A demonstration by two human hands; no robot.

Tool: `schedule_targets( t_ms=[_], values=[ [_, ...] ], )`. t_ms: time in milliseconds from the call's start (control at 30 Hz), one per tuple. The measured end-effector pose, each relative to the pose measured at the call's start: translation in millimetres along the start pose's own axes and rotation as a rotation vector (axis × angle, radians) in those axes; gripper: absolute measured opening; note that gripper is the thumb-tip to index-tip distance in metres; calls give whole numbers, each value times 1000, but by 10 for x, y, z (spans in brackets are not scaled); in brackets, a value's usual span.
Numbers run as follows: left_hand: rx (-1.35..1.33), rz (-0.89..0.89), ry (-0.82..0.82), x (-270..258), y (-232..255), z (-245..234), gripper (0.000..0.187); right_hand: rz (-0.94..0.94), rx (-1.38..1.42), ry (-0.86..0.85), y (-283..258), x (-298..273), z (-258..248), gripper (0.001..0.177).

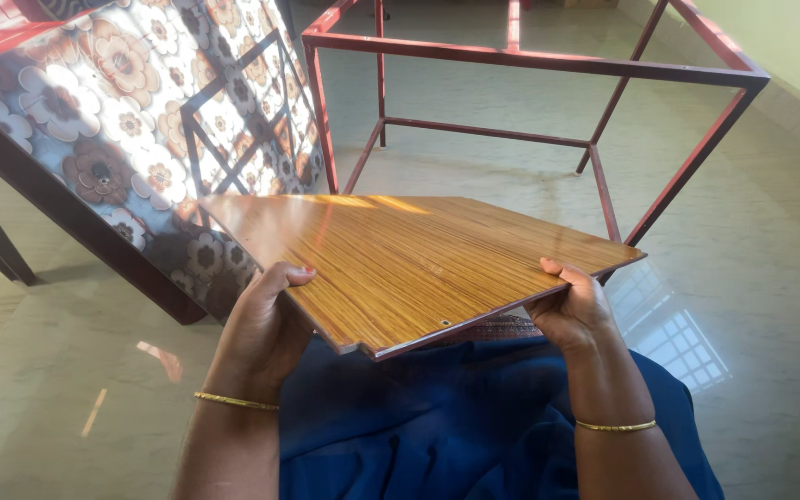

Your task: The person assembles a metal-framed furniture piece by inserting a wooden shelf into the frame, adjusting its position, and handling a floral-patterned panel. The person uses a screwdriver to secure components.

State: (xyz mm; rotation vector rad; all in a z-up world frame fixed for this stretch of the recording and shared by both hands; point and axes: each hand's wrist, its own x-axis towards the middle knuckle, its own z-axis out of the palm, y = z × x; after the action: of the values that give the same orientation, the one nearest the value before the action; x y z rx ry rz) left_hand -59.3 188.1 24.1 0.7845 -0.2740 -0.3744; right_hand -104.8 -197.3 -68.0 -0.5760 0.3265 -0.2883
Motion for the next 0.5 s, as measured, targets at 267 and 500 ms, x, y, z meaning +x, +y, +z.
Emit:
schedule_targets(
  t_ms=[267,500],
  values=[
    [-72,-84,-45,123,-79,-184,60,-109,61,-12,-155,-412,95,37],
    [-77,-123,-224,444,-176,-234,63,-180,82,-77,-304,-607,135,38]
  ],
)
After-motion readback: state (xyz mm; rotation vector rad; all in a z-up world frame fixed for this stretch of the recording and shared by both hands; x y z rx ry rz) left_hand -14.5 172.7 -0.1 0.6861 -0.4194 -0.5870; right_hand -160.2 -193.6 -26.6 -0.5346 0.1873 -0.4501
